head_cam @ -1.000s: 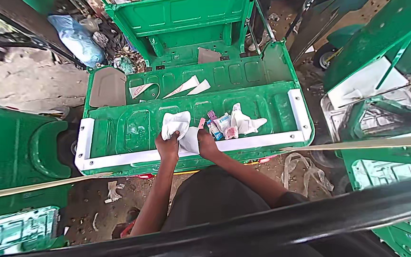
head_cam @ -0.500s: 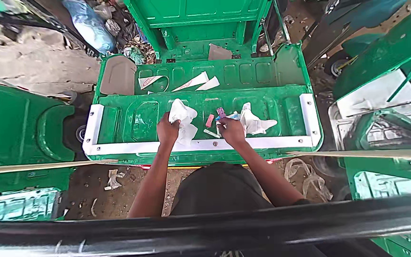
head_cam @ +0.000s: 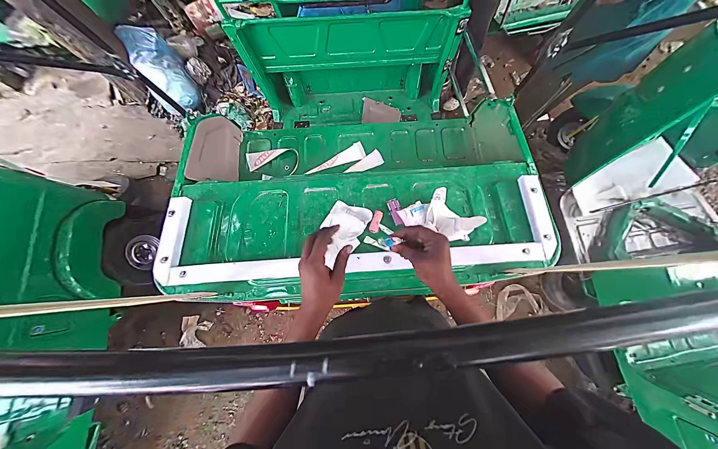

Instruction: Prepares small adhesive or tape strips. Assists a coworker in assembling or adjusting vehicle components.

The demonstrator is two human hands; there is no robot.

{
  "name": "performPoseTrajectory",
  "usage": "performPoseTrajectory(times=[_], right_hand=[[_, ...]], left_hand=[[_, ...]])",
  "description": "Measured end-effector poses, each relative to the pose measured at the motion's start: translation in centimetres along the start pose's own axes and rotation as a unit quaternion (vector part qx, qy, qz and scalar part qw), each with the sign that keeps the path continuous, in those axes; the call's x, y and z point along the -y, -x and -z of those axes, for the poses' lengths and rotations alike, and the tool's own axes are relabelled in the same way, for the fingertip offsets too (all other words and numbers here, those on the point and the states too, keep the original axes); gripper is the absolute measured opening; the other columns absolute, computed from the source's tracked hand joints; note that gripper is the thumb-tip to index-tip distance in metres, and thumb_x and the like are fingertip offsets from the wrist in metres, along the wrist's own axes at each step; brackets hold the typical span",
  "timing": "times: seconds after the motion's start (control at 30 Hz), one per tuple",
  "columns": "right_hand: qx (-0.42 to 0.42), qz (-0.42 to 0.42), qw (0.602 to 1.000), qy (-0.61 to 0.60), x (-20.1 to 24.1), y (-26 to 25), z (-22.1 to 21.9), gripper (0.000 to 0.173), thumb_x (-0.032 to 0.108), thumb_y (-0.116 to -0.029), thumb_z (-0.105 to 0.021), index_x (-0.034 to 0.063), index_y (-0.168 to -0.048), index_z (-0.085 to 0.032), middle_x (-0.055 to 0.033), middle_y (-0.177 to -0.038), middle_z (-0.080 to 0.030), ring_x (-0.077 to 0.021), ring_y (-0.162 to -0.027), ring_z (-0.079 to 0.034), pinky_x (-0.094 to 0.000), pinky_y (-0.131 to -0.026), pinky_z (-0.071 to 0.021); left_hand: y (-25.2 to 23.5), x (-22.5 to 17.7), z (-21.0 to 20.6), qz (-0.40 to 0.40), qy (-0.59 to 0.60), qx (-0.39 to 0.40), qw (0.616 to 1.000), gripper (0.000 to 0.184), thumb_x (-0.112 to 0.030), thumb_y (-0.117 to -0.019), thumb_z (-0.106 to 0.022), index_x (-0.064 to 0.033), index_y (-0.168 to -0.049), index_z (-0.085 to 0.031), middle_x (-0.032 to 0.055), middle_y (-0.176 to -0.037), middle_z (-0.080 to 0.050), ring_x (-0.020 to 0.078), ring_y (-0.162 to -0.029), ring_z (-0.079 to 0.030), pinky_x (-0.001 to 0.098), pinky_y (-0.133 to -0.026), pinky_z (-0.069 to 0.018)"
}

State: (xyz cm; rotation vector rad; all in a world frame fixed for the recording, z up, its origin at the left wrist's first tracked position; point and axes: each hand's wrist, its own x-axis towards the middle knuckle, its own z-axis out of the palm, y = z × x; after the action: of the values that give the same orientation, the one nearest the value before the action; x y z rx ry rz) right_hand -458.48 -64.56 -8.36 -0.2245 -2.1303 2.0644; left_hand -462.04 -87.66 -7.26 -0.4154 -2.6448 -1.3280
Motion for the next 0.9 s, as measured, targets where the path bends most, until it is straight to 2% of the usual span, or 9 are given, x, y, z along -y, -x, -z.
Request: performPoseTrajectory(times=[0.07,0.13,0.23,0.33,0.47,0.6,0.7,0.77,0.9], right_hand=[[0.006,0.042,0.995,-0.089,1.8,2.0,-0.6,0.023,-0.01,-0.0813,-0.076,-0.0033,-0.104,-0.075,-0.0112,-0.097,-0.077,-0.0151,-0.077,-0.073,-0.0324,-0.072,-0.0647],[-0.009,0.074,0.987,-0.145,2.6,3.5,-1.5,0.024,-0.013,-0.0796,-0.076,-0.003,-0.101,-0.075,-0.0121,-0.096,-0.077,-0.0164,-0.078,-0.073,-0.0346,-0.075,-0.0649],[-0.041,0.116,0.982,-0.143,3.8,5.7,-2.4,0.026,-0.011,-0.0781,-0.078,0.0039,-0.099,-0.076,-0.008,-0.093,-0.078,-0.0148,-0.077,-0.074,-0.0334,-0.074,-0.0647],[-0.039,0.172,0.978,-0.114,5.5,7.2,-2.7,0.022,-0.003,-0.0853,-0.077,0.0106,-0.102,-0.076,-0.0024,-0.098,-0.078,-0.0119,-0.09,-0.074,-0.0308,-0.084,-0.063],[-0.064,0.2,0.971,-0.118,5.9,8.2,-2.6,0.028,-0.005,-0.0818,-0.08,0.0127,-0.104,-0.078,0.0002,-0.099,-0.078,-0.009,-0.089,-0.074,-0.0278,-0.083,-0.0632],[-0.05,0.187,0.973,-0.128,5.9,8.8,-1.3,0.028,-0.011,-0.0811,-0.077,0.0053,-0.104,-0.076,-0.0063,-0.099,-0.077,-0.012,-0.084,-0.073,-0.0299,-0.079,-0.0636],[0.007,0.169,0.98,-0.103,5.8,9.5,0.7,0.037,-0.008,-0.0822,-0.077,0.0025,-0.116,-0.069,-0.0093,-0.105,-0.076,-0.0147,-0.084,-0.074,-0.0315,-0.078,-0.0643],[0.089,0.171,0.98,-0.055,5.8,9.9,3.0,0.045,0.005,-0.0859,-0.081,0.0009,-0.128,-0.063,-0.0106,-0.114,-0.072,-0.0133,-0.085,-0.072,-0.03,-0.075,-0.0642],[0.152,0.185,0.971,0.011,5.9,10.9,8.4,0.029,0.017,-0.0916,-0.079,0.0032,-0.116,-0.073,-0.0106,-0.112,-0.07,-0.0111,-0.089,-0.069,-0.025,-0.072,-0.0614]], left_hand=[[0.6,-2.0,0.4,-0.042,0.184,0.089,0.978,0.034,-0.02,-0.1005,-0.063,-0.0009,-0.129,-0.066,0.0128,-0.123,-0.069,0.02,-0.105,-0.07,0.0376,-0.089,-0.0615],[1.0,-3.3,0.7,-0.08,0.269,0.131,0.951,0.034,-0.018,-0.0972,-0.069,0.0012,-0.125,-0.068,0.0121,-0.121,-0.07,0.0191,-0.104,-0.07,0.0366,-0.089,-0.0609],[2.0,-4.3,1.4,-0.109,0.281,0.118,0.946,0.03,-0.011,-0.0882,-0.08,-0.0007,-0.116,-0.074,0.0093,-0.118,-0.074,0.019,-0.107,-0.072,0.038,-0.096,-0.0614],[2.8,-5.5,2.4,-0.134,0.291,0.102,0.942,0.019,-0.006,-0.0935,-0.072,-0.0013,-0.111,-0.076,0.0094,-0.116,-0.074,0.0171,-0.11,-0.07,0.0354,-0.097,-0.0599],[3.4,-6.4,2.2,-0.176,0.321,0.088,0.927,0.016,-0.006,-0.0965,-0.068,-0.004,-0.112,-0.074,0.0084,-0.118,-0.073,0.0151,-0.113,-0.069,0.0323,-0.099,-0.059],[3.8,-7.5,1.5,-0.169,0.308,0.094,0.931,0.015,-0.001,-0.0954,-0.066,-0.0039,-0.107,-0.075,0.0096,-0.112,-0.074,0.0177,-0.108,-0.071,0.0346,-0.094,-0.0611],[4.2,-8.1,0.5,-0.175,0.281,0.098,0.939,0.01,-0.002,-0.0959,-0.065,-0.0063,-0.101,-0.072,0.0052,-0.103,-0.073,0.0125,-0.1,-0.07,0.0303,-0.089,-0.0604],[4.6,-8.7,-0.4,-0.189,0.249,0.101,0.945,0.009,-0.003,-0.0967,-0.063,-0.0053,-0.099,-0.072,0.0056,-0.102,-0.072,0.0113,-0.099,-0.069,0.0284,-0.089,-0.0602],[6.4,-11.1,-2.8,-0.217,0.23,0.112,0.942,0.006,-0.006,-0.0978,-0.066,-0.0059,-0.097,-0.072,0.0055,-0.101,-0.072,0.0105,-0.098,-0.069,0.0263,-0.089,-0.06]])
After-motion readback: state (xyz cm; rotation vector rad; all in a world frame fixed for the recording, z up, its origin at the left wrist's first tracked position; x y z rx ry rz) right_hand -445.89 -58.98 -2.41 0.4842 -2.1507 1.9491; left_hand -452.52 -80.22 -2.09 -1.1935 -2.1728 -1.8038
